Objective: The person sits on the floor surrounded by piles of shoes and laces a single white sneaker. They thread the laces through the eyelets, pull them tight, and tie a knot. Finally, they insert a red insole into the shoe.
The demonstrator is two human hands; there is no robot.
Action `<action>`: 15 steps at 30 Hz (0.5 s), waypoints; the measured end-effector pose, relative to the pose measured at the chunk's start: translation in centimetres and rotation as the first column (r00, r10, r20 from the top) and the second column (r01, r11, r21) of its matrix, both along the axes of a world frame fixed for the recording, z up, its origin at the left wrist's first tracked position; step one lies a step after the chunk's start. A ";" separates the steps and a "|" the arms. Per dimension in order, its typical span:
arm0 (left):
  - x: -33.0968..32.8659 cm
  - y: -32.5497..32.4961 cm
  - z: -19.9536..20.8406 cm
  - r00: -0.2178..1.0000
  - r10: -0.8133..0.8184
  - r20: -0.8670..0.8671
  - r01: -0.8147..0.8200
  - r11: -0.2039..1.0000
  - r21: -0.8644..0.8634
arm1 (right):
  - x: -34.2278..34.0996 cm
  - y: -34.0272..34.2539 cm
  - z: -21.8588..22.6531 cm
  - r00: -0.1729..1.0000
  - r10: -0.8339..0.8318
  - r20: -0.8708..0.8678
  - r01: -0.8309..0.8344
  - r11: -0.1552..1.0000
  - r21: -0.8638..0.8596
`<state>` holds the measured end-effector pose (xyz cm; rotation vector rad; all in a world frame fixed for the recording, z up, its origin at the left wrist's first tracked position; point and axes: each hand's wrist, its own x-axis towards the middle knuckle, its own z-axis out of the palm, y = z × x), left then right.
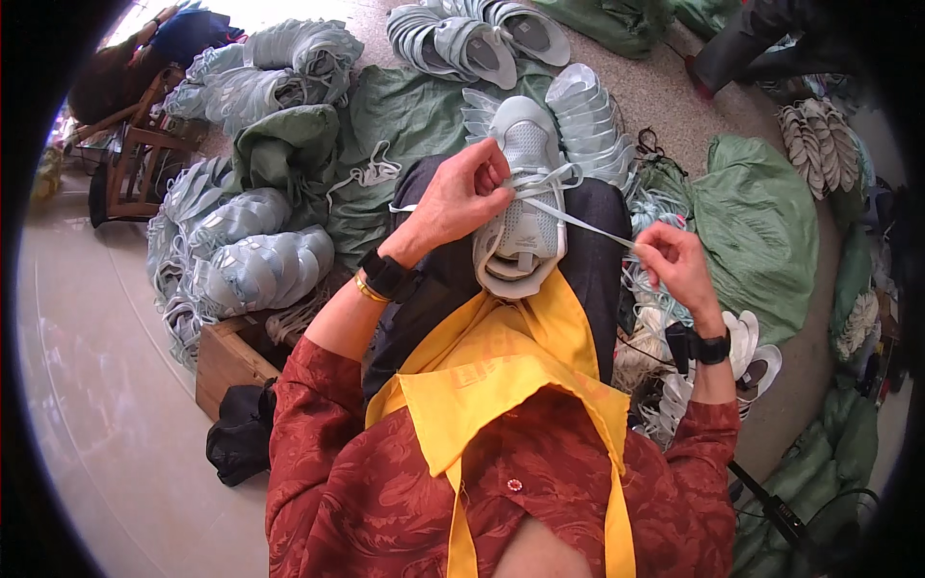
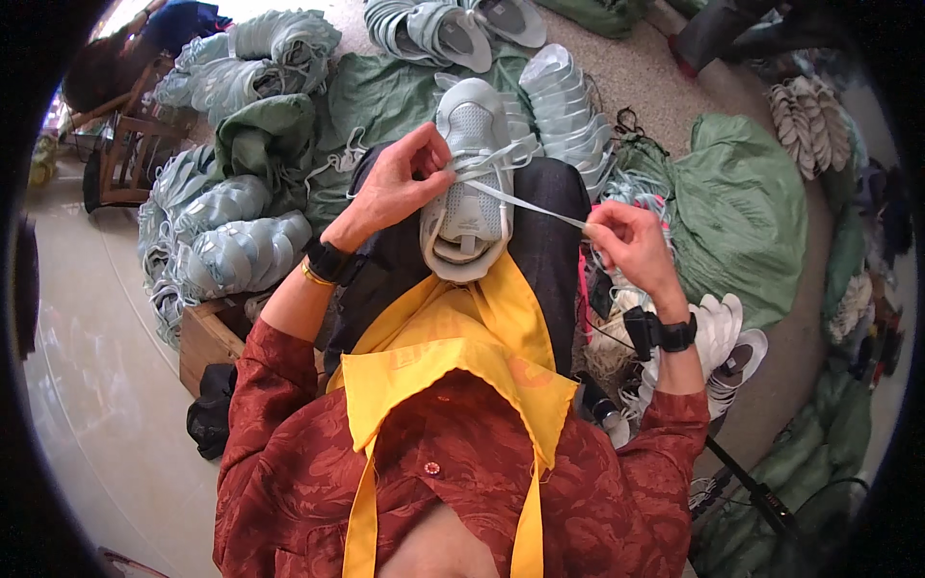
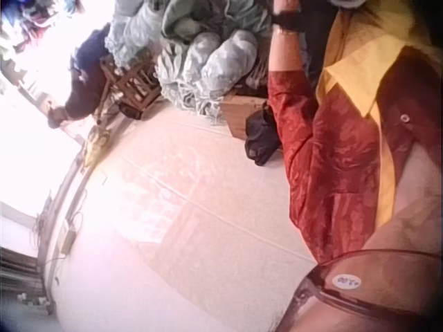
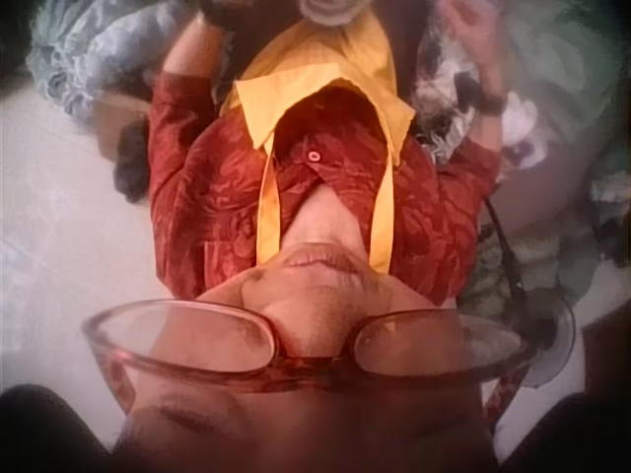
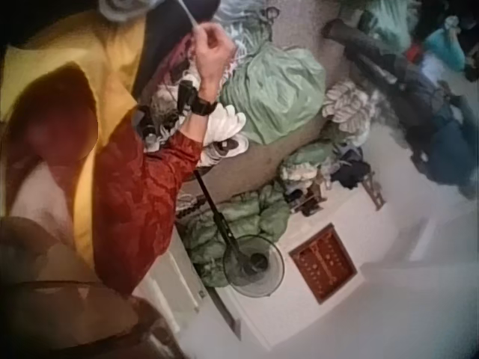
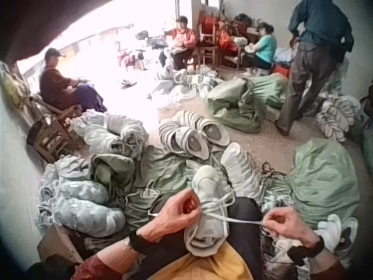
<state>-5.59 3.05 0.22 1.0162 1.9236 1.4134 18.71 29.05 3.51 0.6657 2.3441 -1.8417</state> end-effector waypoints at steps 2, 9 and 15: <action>0.3 -0.1 0.1 0.999 0.024 -0.037 -0.024 1.000 0.011 | -1.7 -1.2 0.1 0.997 -0.038 -0.063 0.044 0.995 0.095; 1.3 -1.1 0.5 0.997 0.078 -0.023 -0.078 0.997 0.016 | -10.4 -5.8 1.7 0.873 0.290 -0.393 -0.032 0.837 0.547; 1.3 -1.2 0.9 0.994 0.073 0.087 -0.067 0.995 -0.069 | -12.8 -5.8 0.7 0.792 0.479 -0.379 -0.134 0.741 0.658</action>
